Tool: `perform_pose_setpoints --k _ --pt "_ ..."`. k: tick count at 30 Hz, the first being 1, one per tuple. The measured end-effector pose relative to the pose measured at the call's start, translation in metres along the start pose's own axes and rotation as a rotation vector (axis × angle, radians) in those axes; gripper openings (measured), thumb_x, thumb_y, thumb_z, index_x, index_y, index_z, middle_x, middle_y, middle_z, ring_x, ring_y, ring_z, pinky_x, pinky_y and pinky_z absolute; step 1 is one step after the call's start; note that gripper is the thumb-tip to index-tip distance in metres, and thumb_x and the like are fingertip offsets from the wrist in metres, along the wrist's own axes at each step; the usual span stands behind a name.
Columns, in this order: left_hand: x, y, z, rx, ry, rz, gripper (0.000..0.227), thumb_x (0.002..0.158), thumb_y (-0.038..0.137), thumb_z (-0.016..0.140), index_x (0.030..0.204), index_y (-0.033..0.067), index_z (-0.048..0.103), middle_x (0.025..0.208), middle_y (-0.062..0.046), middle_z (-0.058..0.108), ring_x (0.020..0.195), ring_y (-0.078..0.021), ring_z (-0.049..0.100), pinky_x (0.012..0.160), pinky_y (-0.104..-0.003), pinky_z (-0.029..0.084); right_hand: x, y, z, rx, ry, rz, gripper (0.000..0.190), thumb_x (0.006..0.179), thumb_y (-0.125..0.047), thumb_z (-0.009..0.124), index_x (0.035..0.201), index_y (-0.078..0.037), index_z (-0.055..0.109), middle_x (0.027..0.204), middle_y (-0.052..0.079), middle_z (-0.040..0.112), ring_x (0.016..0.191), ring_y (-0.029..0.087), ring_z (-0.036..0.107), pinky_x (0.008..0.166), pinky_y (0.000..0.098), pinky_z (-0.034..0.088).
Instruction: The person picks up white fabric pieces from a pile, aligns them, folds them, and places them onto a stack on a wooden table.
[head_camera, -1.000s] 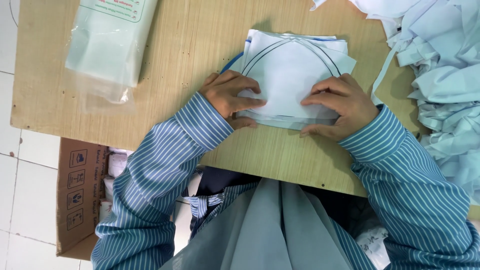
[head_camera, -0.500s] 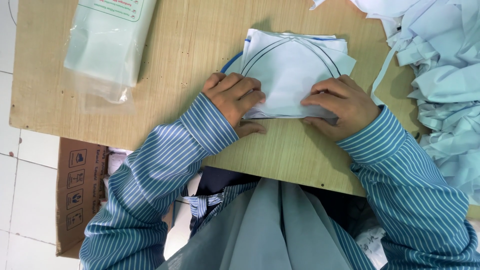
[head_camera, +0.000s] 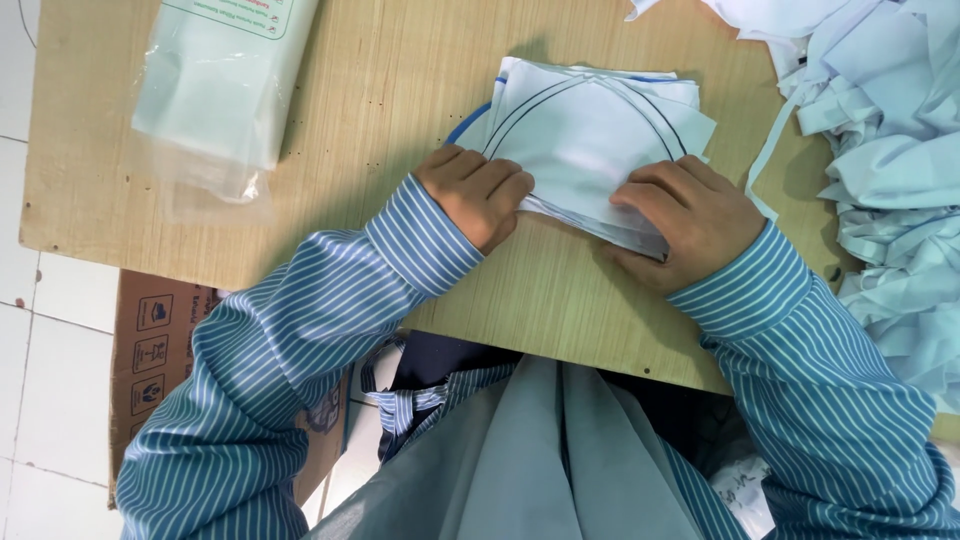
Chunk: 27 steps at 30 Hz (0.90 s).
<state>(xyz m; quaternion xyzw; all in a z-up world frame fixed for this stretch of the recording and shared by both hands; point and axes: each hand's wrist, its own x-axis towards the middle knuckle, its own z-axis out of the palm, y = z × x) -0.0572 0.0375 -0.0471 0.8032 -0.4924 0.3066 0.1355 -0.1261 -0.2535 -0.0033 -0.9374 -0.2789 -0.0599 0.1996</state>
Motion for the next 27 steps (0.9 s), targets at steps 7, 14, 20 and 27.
perform_pose_setpoints --k 7,14,20,27 --pt "0.022 -0.033 -0.011 -0.330 -0.257 -0.117 0.024 0.092 0.023 0.070 0.111 0.0070 0.070 0.091 -0.013 0.074 0.081 -0.0303 0.076 0.078 -0.040 0.062 -0.007 0.029 0.017 0.161 0.090 0.049 0.022 0.093 -0.024 0.078 0.105 -0.006 0.073 0.101 0.018 0.070 0.095 0.040 0.070 0.082 0.0471 0.058" --pt "0.042 -0.058 0.006 -0.433 -0.535 -0.346 0.018 0.105 0.026 0.058 0.107 0.0139 0.071 0.068 -0.002 0.067 0.057 -0.0207 0.063 0.055 -0.037 0.053 -0.001 0.036 0.010 0.207 0.135 0.172 0.030 0.108 -0.026 0.066 0.104 0.003 0.074 0.102 0.017 0.072 0.090 0.030 0.067 0.065 0.0379 0.052" --pt "0.041 -0.065 0.018 -0.547 -0.538 -0.541 0.021 0.103 0.035 0.059 0.098 0.0211 0.074 0.065 0.003 0.062 0.060 -0.0150 0.058 0.056 -0.030 0.048 0.006 0.037 0.011 0.221 0.177 0.307 0.032 0.111 -0.023 0.063 0.112 0.005 0.077 0.100 0.016 0.076 0.086 0.029 0.069 0.070 0.0384 0.051" --pt "0.039 -0.062 0.020 -0.563 -0.451 -0.610 0.029 0.102 0.043 0.058 0.090 0.0220 0.074 0.061 0.007 0.059 0.055 -0.0100 0.053 0.052 -0.029 0.045 0.002 0.033 0.012 0.197 0.192 0.361 0.043 0.103 -0.037 0.073 0.114 0.004 0.078 0.086 0.009 0.069 0.070 0.021 0.058 0.059 0.0339 0.044"
